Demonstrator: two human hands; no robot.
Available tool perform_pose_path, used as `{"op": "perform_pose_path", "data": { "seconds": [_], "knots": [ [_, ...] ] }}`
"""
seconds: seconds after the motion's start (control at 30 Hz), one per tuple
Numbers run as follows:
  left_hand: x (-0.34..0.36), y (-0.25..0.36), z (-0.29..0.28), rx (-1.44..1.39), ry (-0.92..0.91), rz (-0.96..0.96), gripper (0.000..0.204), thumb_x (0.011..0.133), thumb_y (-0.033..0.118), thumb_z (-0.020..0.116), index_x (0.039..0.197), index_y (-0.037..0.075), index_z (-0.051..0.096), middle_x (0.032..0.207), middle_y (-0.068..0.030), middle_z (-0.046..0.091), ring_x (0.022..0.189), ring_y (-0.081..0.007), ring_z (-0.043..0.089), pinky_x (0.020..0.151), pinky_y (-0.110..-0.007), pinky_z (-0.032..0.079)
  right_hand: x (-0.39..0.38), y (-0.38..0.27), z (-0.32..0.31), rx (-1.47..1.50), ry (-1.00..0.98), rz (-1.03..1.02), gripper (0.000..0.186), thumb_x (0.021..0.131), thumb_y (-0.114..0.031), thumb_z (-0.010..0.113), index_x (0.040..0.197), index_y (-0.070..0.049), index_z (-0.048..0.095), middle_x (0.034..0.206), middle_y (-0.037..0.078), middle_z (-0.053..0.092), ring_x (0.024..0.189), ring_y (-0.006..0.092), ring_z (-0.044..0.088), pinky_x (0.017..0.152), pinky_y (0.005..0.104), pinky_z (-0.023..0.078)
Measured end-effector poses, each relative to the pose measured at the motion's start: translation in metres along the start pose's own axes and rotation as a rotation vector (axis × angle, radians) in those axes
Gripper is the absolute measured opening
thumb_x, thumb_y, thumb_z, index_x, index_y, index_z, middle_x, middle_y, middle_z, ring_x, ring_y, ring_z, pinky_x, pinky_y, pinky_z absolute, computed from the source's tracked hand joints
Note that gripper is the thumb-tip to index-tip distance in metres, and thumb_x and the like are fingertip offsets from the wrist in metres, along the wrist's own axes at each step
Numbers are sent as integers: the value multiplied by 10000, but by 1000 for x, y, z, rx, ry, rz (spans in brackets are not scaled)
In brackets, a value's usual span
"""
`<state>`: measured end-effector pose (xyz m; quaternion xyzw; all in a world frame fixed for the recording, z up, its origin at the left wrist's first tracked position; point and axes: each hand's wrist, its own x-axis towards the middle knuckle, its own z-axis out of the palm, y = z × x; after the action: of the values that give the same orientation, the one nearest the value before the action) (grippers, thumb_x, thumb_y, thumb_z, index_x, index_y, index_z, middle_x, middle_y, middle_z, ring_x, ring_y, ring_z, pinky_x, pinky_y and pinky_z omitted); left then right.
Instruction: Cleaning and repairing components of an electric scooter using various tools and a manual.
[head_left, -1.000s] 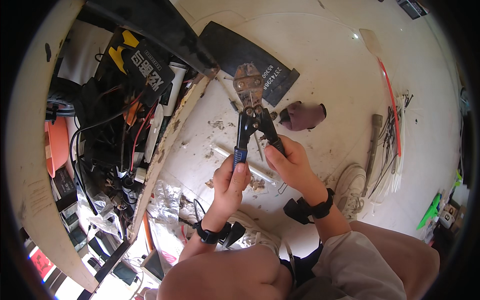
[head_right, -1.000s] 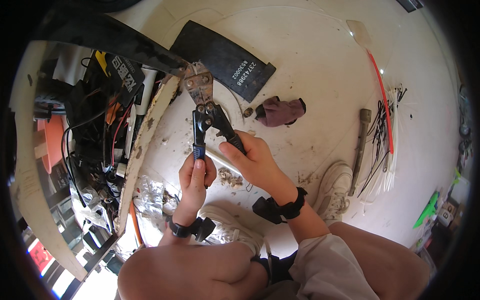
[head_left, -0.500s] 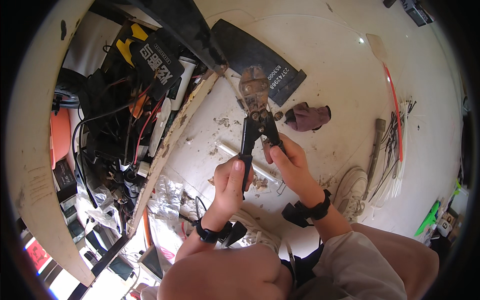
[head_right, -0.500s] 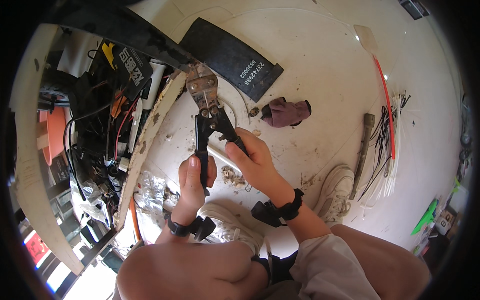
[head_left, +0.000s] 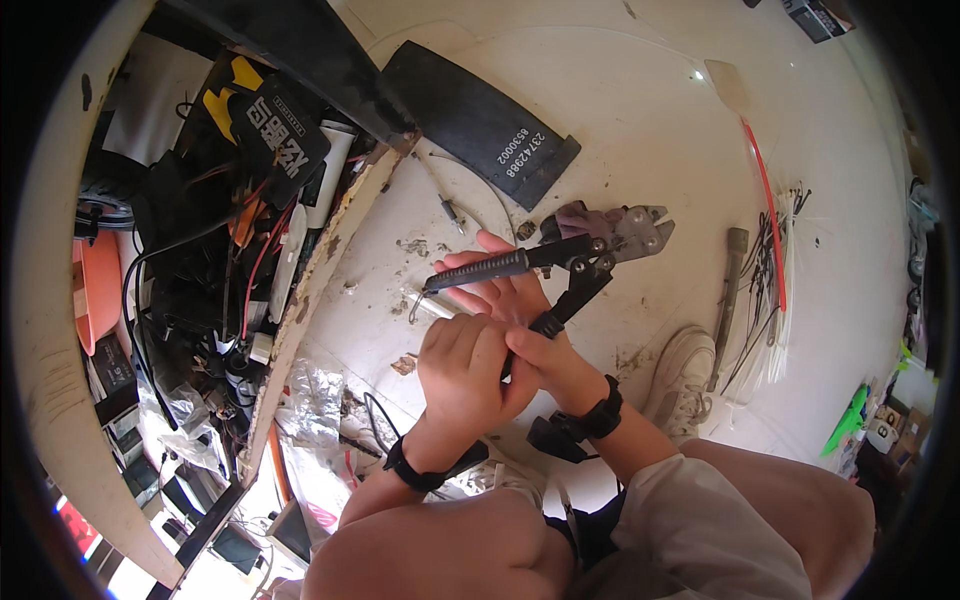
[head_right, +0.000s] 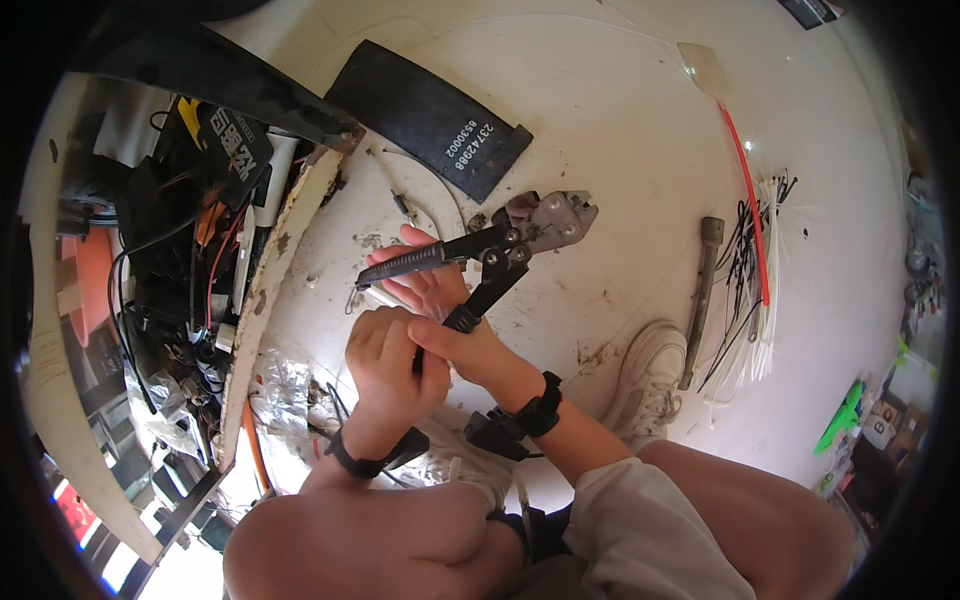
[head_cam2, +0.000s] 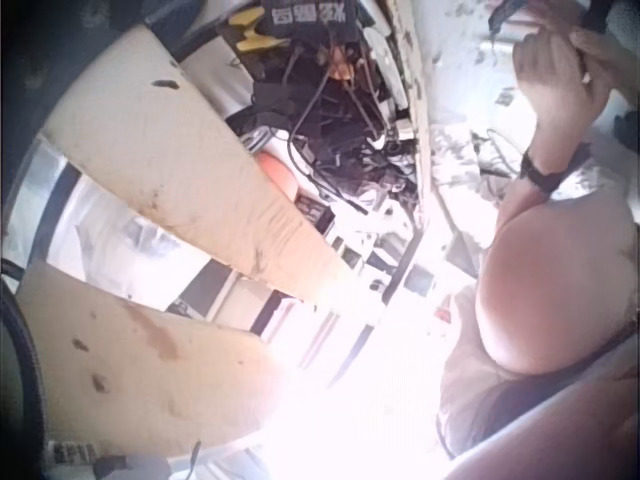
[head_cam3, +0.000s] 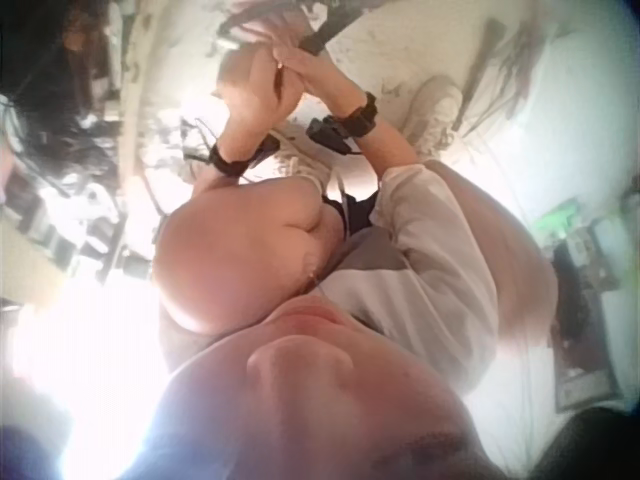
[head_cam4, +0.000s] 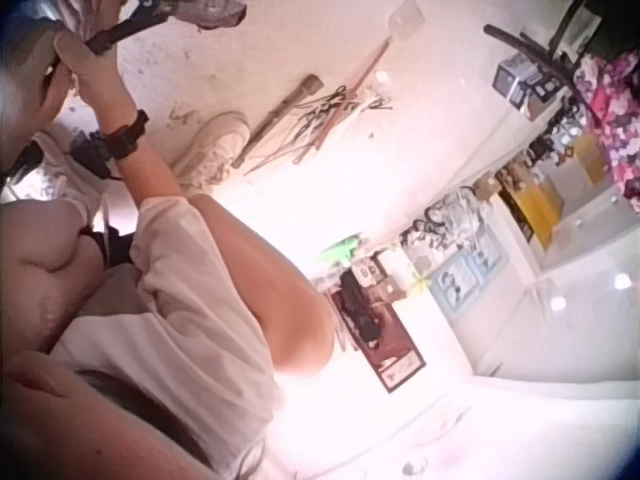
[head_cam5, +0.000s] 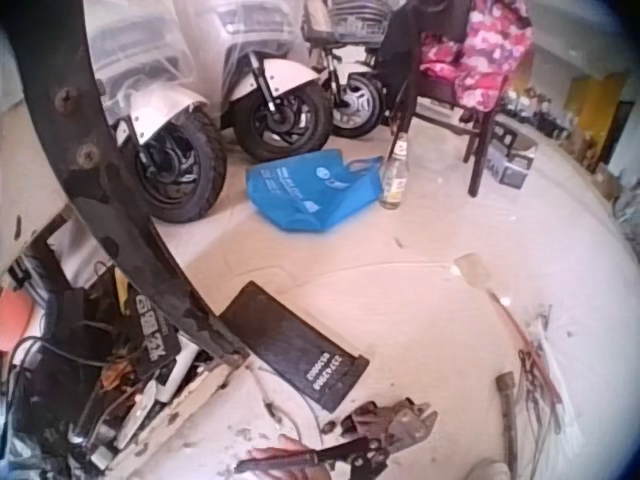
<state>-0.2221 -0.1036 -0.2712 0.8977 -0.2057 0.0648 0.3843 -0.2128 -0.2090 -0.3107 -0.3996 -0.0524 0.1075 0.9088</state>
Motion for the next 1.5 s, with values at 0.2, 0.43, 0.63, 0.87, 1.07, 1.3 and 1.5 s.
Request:
{"op": "perform_pose_path", "data": {
  "seconds": [0.2,0.43,0.63,0.87,1.07,1.3,1.5],
  "knots": [
    [2,6,-4,165,207,54,652,618,278,743,1164,24,493,1214,-168,497,1100,-344,482,917,-459,324,4,-11,-1,224,119,55,627,792,-197,639,1319,-68,325,1330,176,426,1316,287,350,1128,430,208],
    [5,0,-16,80,-166,-150,1151,501,350,854,1362,-96,235,1368,-269,339,1248,-392,371,1020,-508,257,5,-19,-17,11,-67,-36,518,800,-66,559,1275,-29,358,1262,137,447,1259,242,390,1081,407,252],
    [-2,-3,-15,134,-137,-184,1048,484,238,832,1326,-72,292,1249,-231,440,1122,-376,463,942,-464,367,2,-15,-17,-193,-105,-36,496,767,-36,529,1244,-15,392,1228,127,421,1249,277,398,1071,424,268],
    [-5,0,-15,108,-74,-228,814,472,259,854,1127,-28,465,1100,-154,540,974,-326,538,849,-436,420,3,-18,-21,-210,-101,-18,385,775,-37,558,1139,-31,432,1113,124,485,1124,255,493,997,408,357],
    [-17,-2,-11,90,-61,-273,638,466,216,851,975,16,523,910,-83,615,805,-291,580,725,-385,465,0,-14,-17,-165,-23,65,188,803,-45,563,962,-46,463,951,100,501,973,200,535,888,348,433],
    [-12,-2,-11,114,16,-200,652,494,185,837,1026,2,507,935,-124,580,822,-300,569,746,-398,449,2,-14,-18,-172,-48,33,219,802,-25,565,998,-50,471,960,118,541,974,213,554,887,354,440],
    [-4,1,-12,130,6,-117,708,523,178,842,1101,-19,483,1001,-154,553,836,-291,569,734,-387,455,5,-29,-11,-129,-50,43,302,795,-37,555,1081,-57,462,1164,180,536,1129,248,515,976,394,404]
  ]
}}
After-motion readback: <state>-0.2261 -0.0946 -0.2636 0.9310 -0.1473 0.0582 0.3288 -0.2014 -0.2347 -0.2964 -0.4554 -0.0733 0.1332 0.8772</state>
